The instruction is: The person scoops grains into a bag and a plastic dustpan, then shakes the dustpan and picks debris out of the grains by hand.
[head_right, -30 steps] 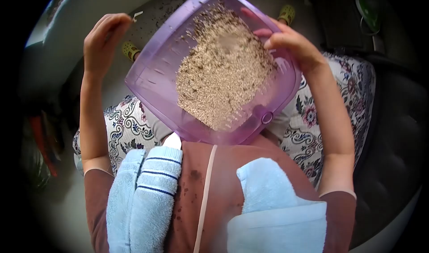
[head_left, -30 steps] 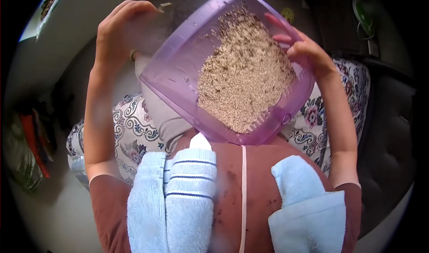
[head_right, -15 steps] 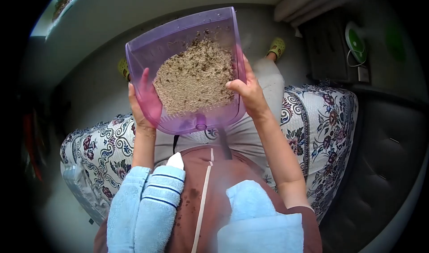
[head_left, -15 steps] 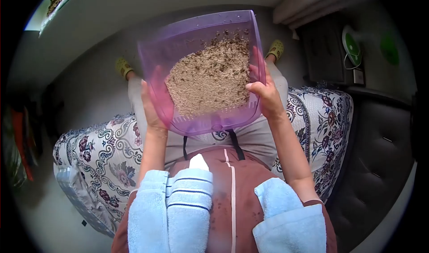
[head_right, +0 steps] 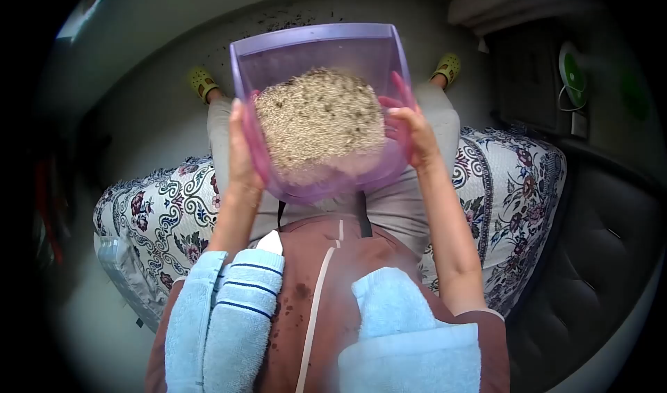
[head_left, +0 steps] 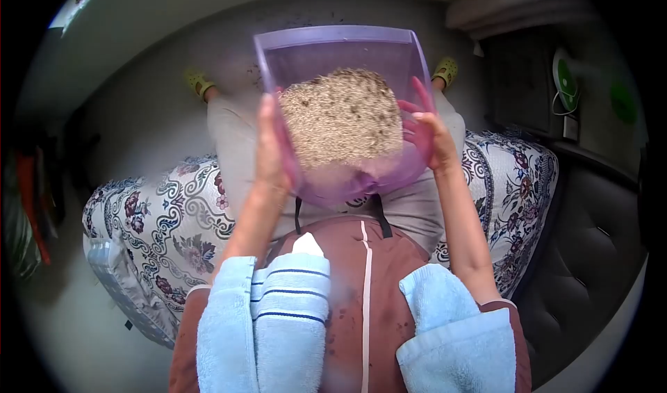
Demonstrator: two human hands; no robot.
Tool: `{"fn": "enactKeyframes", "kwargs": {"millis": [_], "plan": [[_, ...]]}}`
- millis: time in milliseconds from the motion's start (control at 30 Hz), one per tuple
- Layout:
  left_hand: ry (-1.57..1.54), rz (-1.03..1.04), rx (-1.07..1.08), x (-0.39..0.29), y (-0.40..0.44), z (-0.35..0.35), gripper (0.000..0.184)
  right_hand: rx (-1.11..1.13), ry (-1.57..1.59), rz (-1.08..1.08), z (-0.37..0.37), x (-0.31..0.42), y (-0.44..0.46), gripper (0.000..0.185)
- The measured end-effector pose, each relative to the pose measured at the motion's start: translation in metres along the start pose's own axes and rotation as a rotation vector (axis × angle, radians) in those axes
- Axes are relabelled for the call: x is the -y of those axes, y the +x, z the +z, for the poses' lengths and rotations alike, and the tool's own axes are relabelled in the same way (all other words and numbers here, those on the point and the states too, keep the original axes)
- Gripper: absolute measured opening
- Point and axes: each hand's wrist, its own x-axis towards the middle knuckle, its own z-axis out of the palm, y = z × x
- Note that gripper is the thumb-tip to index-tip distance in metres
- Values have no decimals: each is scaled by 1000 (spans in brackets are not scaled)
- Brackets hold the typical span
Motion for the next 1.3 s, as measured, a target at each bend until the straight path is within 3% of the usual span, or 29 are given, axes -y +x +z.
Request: {"fn": "enactKeyframes", "kwargs": {"millis": [100, 167, 233, 300, 367, 433, 500, 533, 600, 733, 833, 867, 900, 967, 1033, 1167, 1267, 1300], "plan": [[-43, 23, 59, 10, -14, 13, 65, 98, 152, -105, -7, -4, -5, 82], [-22, -12, 75, 10, 2, -36, 63, -71, -98, -268, 13, -19, -12, 82], [-119, -191, 80, -16, 10, -49, 64, -124, -152, -337, 44, -40, -17, 81], [-93, -283, 72, -34, 15, -55, 66, -117, -45, -184, 48, -49, -16, 79], [-2, -151, -45, -17, 10, -41, 64, -106, 37, 7, 28, -40, -5, 78], [43, 29, -145, 23, 7, -21, 58, -38, 35, -14, -1, -26, 2, 78], [16, 88, 11, 26, -14, 11, 66, 67, 110, -29, -26, -18, 2, 77], [-18, 5, -90, 25, -20, 11, 64, 40, 30, -142, -28, -24, 1, 77], [-112, -102, 22, 15, 1, -32, 65, -46, -104, -281, 3, -30, -7, 75], [-162, -321, 152, -16, 23, -67, 67, -176, -146, -234, 56, -44, -17, 77], [290, 12, -142, 9, 13, -25, 70, -132, -89, -6, 10, -17, -7, 77], [307, 58, -233, 18, 1, 1, 69, -71, -38, -27, -8, -13, -5, 78], [59, 30, -29, 28, -4, 4, 64, 12, 36, -42, -18, -9, -4, 80], [76, 4, -75, 33, -10, -8, 59, 53, 141, -93, -23, -18, -5, 82], [-56, 35, 12, 25, -2, -29, 55, -55, -187, -318, 3, -32, -6, 84], [-123, -331, 115, -20, 23, -70, 63, -117, -89, -195, 48, -55, -17, 77], [171, -98, -106, 6, 13, -26, 64, -174, -52, 71, 7, -27, -9, 77], [332, -51, -230, 8, -2, 3, 65, -104, 5, 37, -10, -26, -7, 77]]}}
